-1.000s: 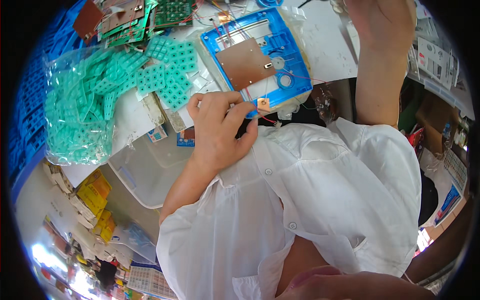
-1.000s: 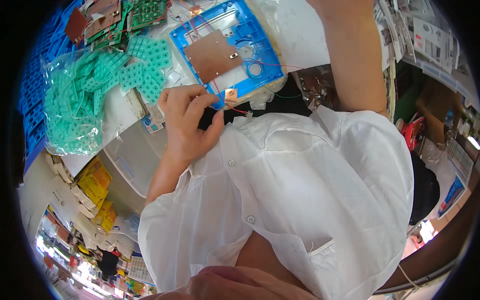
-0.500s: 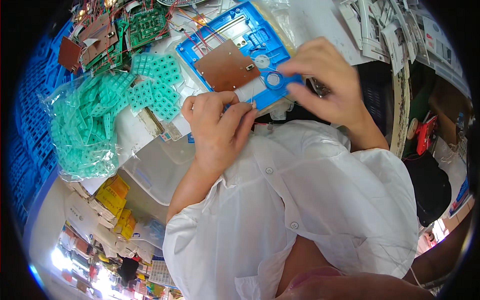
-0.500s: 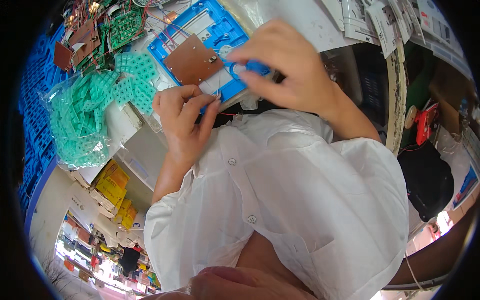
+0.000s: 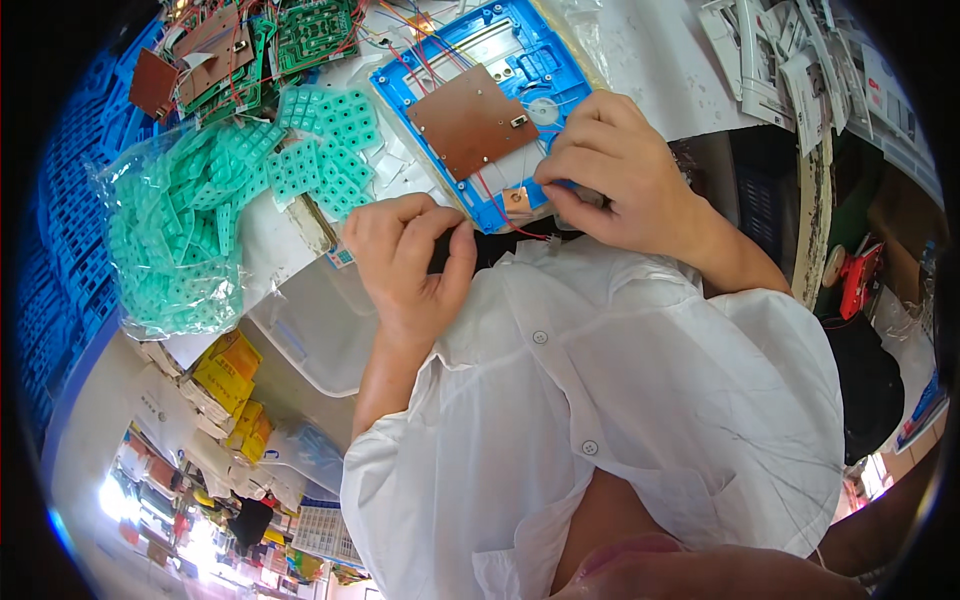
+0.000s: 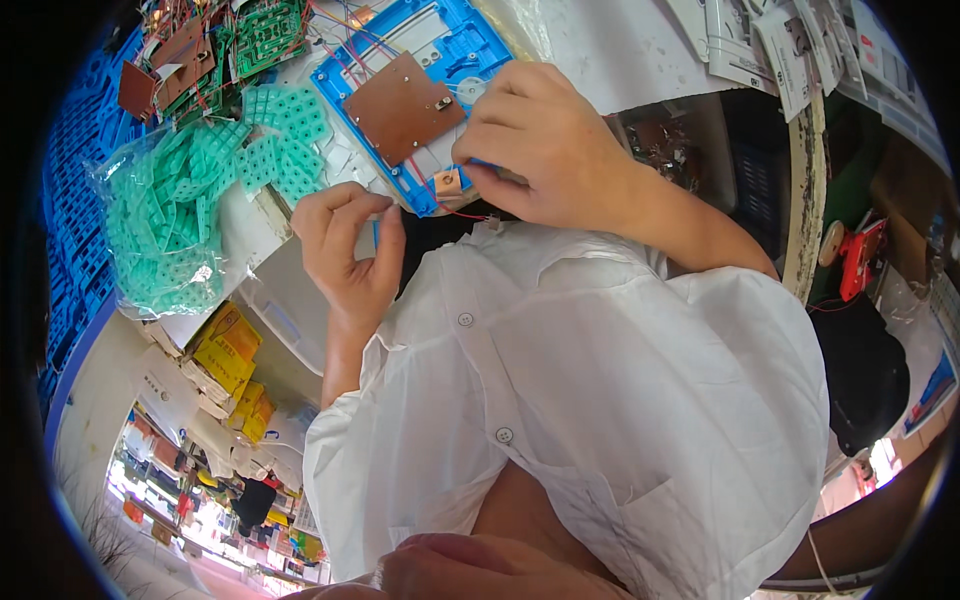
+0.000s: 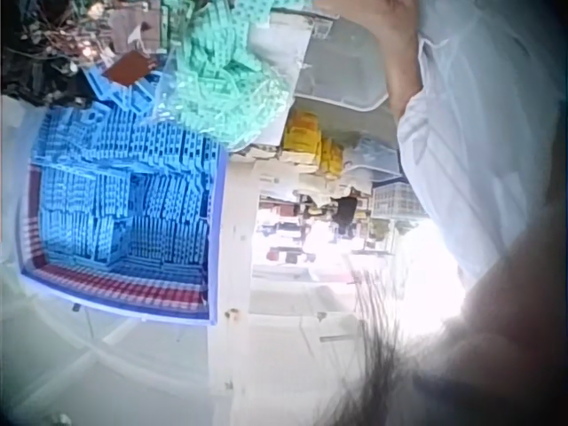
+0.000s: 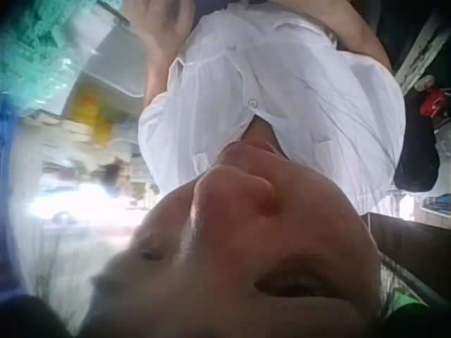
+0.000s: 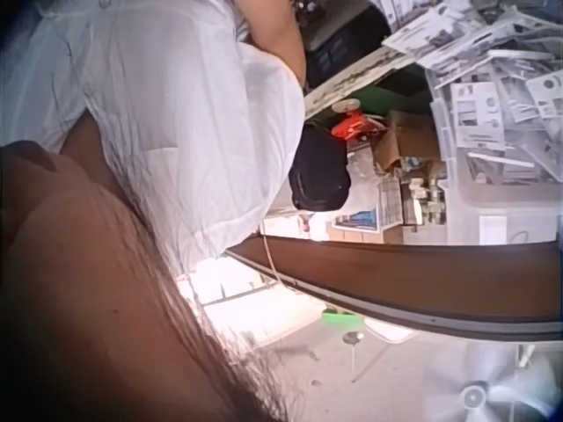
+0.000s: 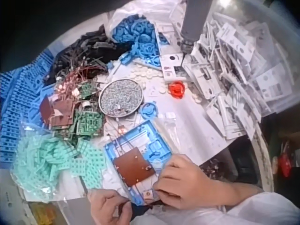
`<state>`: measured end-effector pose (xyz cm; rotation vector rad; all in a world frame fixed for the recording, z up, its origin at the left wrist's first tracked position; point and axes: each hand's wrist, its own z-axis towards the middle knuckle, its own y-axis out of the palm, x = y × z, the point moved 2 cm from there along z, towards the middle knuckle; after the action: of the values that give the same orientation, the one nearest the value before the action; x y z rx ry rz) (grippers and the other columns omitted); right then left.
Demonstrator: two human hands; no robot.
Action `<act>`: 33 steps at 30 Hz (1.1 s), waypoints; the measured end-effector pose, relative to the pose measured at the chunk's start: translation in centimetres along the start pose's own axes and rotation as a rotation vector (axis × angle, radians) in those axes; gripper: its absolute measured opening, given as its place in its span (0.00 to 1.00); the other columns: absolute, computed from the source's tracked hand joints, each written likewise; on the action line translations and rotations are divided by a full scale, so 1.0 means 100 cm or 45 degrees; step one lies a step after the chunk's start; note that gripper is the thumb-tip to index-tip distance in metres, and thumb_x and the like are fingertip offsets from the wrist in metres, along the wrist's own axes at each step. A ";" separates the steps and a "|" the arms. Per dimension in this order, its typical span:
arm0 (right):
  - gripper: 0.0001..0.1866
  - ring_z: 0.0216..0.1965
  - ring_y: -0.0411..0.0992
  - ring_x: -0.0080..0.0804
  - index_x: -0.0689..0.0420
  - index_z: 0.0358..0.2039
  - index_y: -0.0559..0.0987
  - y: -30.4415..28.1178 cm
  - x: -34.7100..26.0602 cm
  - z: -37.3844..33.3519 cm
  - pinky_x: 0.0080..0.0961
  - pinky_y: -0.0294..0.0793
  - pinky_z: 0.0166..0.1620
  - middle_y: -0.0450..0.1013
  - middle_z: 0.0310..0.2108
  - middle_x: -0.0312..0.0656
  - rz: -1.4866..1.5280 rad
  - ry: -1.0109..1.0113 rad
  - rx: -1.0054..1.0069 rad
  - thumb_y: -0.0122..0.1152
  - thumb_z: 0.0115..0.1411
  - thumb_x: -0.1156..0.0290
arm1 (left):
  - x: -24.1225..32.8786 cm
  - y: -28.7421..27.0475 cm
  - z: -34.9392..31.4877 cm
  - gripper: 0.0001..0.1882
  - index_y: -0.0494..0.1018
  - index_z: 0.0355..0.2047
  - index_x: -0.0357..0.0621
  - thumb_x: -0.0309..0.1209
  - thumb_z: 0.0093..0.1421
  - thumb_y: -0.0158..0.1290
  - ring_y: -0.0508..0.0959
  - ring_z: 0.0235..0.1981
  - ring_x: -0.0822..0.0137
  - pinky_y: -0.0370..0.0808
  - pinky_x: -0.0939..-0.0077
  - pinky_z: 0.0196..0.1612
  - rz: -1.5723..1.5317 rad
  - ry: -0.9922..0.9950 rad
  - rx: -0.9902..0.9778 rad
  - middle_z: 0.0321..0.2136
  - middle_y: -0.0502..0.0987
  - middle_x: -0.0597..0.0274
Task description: Assembling a blue toy phone by attaching internal circuit components and using an electric screwdriver to fasten them.
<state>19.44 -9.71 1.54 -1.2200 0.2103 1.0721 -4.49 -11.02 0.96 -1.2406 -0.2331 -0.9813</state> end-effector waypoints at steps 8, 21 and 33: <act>0.11 0.40 0.71 0.41 0.53 0.31 0.81 0.009 -0.007 -0.002 0.35 0.69 0.47 0.75 0.30 0.36 -0.054 -0.027 -0.048 0.73 0.46 0.75 | 0.016 0.005 -0.010 0.12 0.80 0.33 0.50 0.24 0.47 0.66 0.74 0.36 0.64 0.62 0.65 0.45 0.003 0.017 0.006 0.32 0.76 0.68; 0.06 0.36 0.71 0.37 0.52 0.26 0.79 -0.008 0.001 -0.007 0.36 0.69 0.44 0.74 0.27 0.32 -0.300 0.072 0.134 0.70 0.48 0.73 | 0.028 0.018 -0.008 0.14 0.82 0.36 0.56 0.27 0.47 0.67 0.74 0.41 0.62 0.62 0.62 0.49 0.102 0.102 -0.182 0.40 0.77 0.68; 0.10 0.37 0.70 0.37 0.52 0.30 0.81 -0.015 -0.001 -0.021 0.34 0.69 0.44 0.75 0.28 0.32 -0.158 0.077 0.041 0.74 0.48 0.71 | 0.014 0.023 0.000 0.15 0.81 0.36 0.54 0.28 0.45 0.69 0.75 0.40 0.64 0.63 0.63 0.49 -0.140 0.329 -0.139 0.39 0.79 0.71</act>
<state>21.38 -11.47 1.75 -1.2217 0.1952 0.9217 -1.99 -11.73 0.30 -1.1949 -0.0456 -1.2512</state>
